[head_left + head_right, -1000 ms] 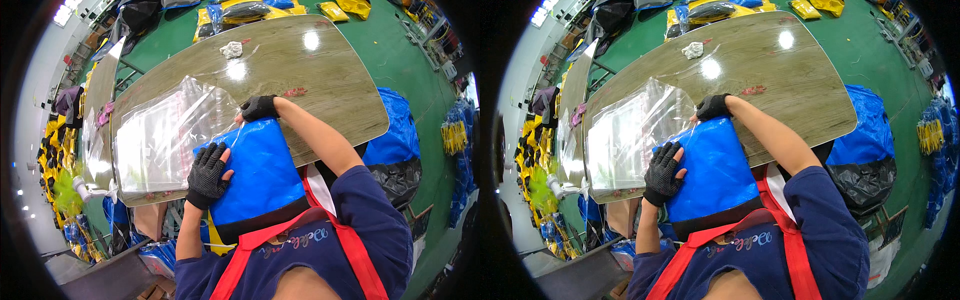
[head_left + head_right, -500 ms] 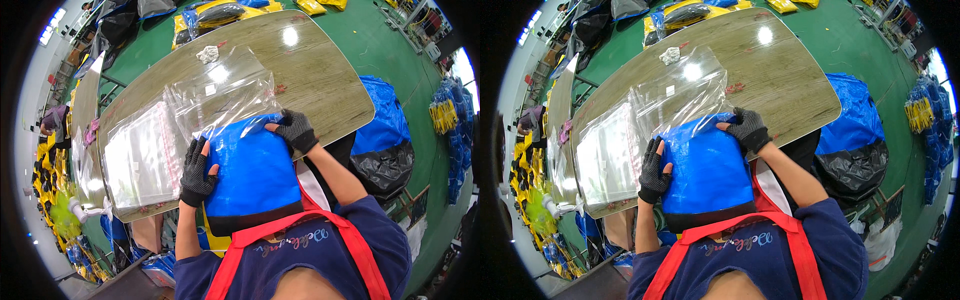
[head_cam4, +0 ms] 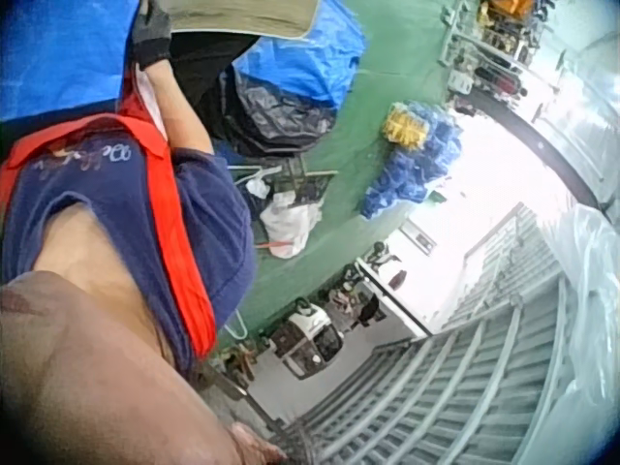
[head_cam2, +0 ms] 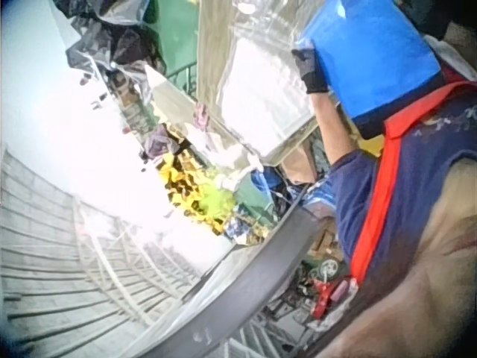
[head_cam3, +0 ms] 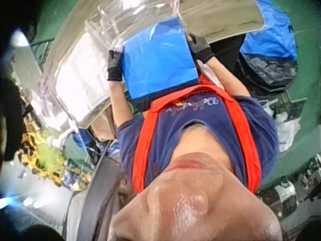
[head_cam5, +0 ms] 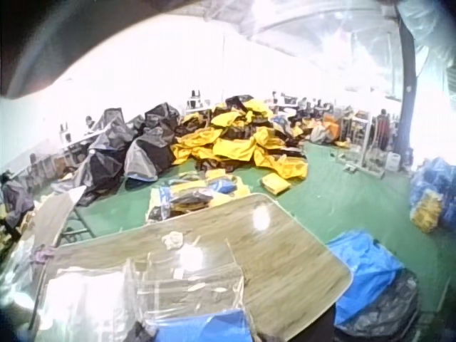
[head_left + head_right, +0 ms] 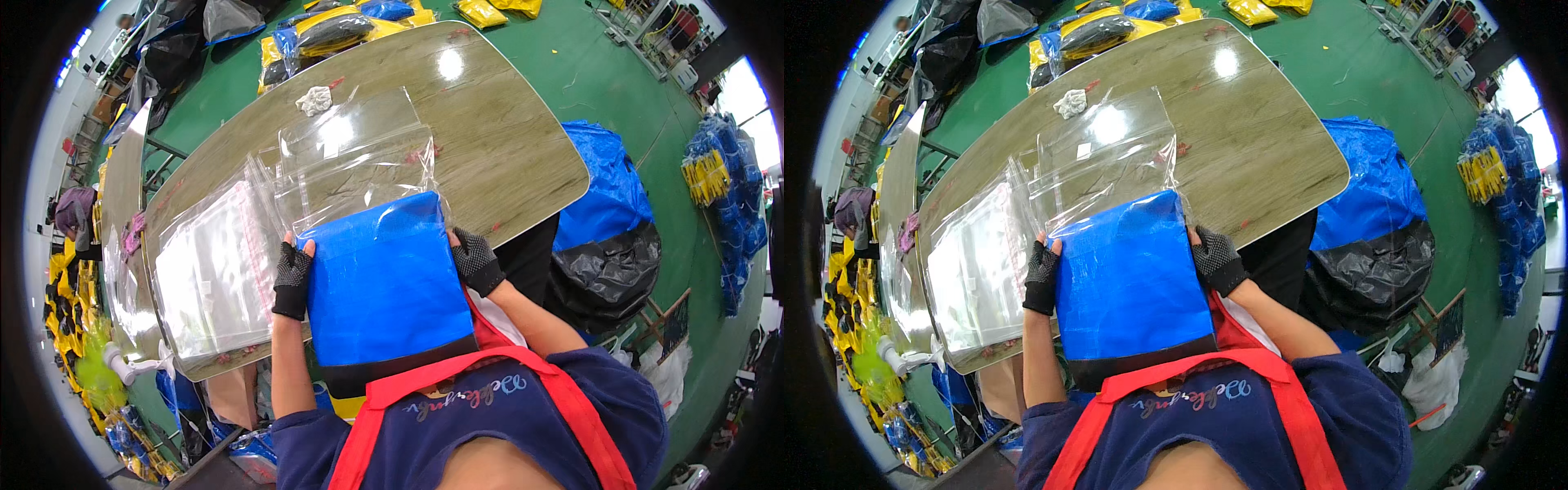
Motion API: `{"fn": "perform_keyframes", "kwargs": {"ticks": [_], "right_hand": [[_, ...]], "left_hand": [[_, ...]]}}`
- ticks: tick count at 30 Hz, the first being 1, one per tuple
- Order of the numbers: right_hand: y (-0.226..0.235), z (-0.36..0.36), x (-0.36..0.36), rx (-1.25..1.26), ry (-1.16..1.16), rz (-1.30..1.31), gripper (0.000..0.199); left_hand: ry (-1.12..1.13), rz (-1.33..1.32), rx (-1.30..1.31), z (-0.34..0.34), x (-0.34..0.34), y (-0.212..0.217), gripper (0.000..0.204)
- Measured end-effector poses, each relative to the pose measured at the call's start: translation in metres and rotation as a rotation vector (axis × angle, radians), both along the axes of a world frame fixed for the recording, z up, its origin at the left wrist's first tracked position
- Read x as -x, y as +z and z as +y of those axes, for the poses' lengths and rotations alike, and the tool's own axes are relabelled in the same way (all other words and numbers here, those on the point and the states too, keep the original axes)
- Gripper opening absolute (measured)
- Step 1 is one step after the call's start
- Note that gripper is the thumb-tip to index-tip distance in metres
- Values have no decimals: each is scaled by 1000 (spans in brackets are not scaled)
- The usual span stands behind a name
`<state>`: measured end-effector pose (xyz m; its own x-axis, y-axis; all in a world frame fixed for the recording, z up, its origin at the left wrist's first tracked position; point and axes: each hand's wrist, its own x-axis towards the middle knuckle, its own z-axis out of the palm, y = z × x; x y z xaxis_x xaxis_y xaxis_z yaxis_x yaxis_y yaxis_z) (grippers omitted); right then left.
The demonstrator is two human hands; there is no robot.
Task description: The person folds yellow and blue delivery bags on a table, places each folded bag into a clear plastic sleeve, and sets the packaged bags aside. The process is repeated for multiple bags of both colors.
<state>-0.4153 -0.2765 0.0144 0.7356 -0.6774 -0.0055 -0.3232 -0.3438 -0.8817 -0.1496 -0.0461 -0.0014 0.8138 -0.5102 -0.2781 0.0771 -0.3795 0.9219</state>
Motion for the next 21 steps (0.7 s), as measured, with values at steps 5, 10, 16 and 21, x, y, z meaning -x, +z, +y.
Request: {"fn": "perform_keyframes", "kwargs": {"ticks": [5, 10, 16, 21], "right_hand": [[6, -3, 47, -16, 321, 175, 39], [43, -11, 85, -82, 465, 38, 29], [42, -57, 61, -960, 0, -133, 78], [44, 9, 125, -974, 75, -127, 88]], "left_hand": [[-214, 572, 168, 1, 19, 56, 79], [-58, 638, 291, -1, 87, 67, 69], [-157, 434, 242, -29, 134, 28, 71], [-392, 416, 233, 35, 175, 38, 98]]}}
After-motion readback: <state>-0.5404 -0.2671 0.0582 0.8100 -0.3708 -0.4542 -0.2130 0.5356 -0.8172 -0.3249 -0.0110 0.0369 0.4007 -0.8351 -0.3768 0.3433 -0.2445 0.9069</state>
